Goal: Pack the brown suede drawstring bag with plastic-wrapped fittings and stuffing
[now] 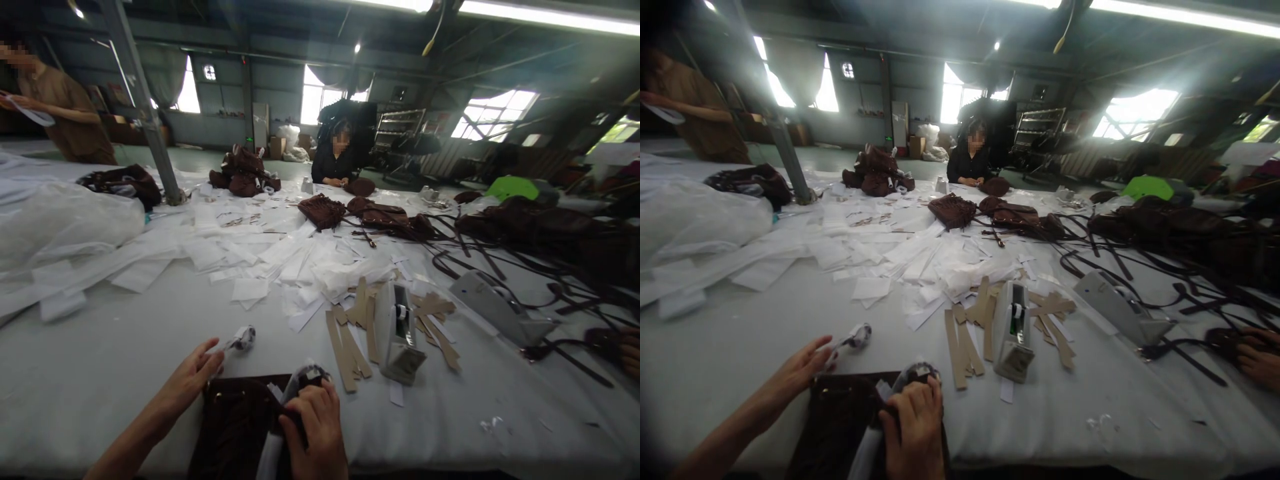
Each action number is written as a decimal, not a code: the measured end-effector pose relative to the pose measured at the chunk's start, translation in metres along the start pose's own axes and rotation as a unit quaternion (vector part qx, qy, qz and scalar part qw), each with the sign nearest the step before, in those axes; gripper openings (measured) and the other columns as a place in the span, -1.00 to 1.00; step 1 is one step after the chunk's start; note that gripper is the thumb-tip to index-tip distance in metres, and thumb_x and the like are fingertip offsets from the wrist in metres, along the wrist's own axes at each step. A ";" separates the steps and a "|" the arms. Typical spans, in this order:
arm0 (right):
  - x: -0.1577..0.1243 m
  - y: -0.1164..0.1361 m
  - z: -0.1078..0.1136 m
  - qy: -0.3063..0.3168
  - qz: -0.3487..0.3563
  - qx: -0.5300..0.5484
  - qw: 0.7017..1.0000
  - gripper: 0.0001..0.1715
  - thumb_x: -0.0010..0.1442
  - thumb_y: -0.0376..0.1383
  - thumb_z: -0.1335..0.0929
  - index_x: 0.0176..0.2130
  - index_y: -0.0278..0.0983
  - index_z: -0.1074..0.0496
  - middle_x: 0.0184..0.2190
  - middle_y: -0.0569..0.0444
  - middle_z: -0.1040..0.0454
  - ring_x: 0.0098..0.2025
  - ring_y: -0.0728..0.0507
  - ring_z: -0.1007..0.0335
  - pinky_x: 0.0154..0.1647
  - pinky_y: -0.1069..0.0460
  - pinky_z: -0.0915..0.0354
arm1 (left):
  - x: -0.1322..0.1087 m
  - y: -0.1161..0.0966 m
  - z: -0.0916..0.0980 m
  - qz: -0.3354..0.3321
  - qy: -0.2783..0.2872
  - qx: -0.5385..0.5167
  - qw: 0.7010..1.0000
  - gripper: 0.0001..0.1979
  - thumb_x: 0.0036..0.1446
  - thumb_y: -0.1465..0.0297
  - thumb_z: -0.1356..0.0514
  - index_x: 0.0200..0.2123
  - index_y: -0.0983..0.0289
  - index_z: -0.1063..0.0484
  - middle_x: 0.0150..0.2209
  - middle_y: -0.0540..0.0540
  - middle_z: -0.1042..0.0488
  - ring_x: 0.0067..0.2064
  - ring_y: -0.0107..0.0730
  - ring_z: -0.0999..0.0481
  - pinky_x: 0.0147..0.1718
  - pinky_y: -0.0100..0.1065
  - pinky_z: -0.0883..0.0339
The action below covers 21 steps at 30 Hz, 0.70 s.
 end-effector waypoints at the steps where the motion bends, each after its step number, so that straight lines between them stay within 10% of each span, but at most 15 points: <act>1: -0.004 0.003 0.002 -0.012 0.021 -0.001 1.000 -0.89 0.18 -0.42 -0.30 -0.28 -0.21 -0.31 -0.39 0.10 -0.42 -0.21 -0.15 -0.37 0.14 -0.23 -0.02 | -0.001 0.004 0.002 0.004 0.003 0.005 1.000 -0.09 -0.05 -0.04 -0.27 0.24 0.36 -0.12 0.00 0.36 -0.47 -0.07 -0.06 -0.54 -0.08 -0.23 -0.36; 7: -0.019 0.022 0.004 -0.055 0.116 -0.035 0.991 -0.93 0.17 -0.35 -0.32 -0.36 -0.19 -0.32 -0.53 0.20 -0.38 -0.36 -0.09 -0.39 0.15 -0.15 -0.05 | 0.003 -0.034 -0.021 -0.070 0.052 0.089 0.992 -0.38 -0.07 0.10 -0.34 -0.02 0.37 -0.42 -0.48 0.05 -0.53 -0.48 -0.29 -0.48 -0.46 -0.38 -0.34; 13: -0.037 0.027 0.027 -0.297 0.117 -0.026 0.947 -0.55 0.33 -0.31 -0.18 -0.59 -0.23 -0.27 -0.66 0.22 -0.21 -0.54 0.01 -0.28 0.09 -0.14 -0.16 | -0.017 -0.069 -0.052 -0.141 0.192 0.011 0.971 -0.57 0.11 0.17 -0.23 0.00 0.26 -0.36 -0.31 0.09 -0.56 -0.33 -0.34 -0.50 -0.34 -0.42 -0.36; 21: -0.035 0.033 0.031 -0.351 0.135 -0.038 0.926 -0.49 0.33 -0.34 -0.16 -0.63 -0.22 -0.24 -0.70 0.25 -0.19 -0.59 0.05 -0.27 -0.03 -0.03 -0.28 | -0.034 -0.063 -0.060 -0.115 0.314 0.287 0.897 -0.74 0.01 0.19 -0.28 -0.25 0.17 -0.59 -0.34 -0.03 -0.57 -0.22 -0.22 -0.52 -0.22 -0.40 -0.40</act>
Point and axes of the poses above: each hand's wrist, its own x-axis towards the middle knuckle, its own z-axis out of the back of the hand, y = z × x, the point moved 8 cm from there along x, towards the middle knuckle
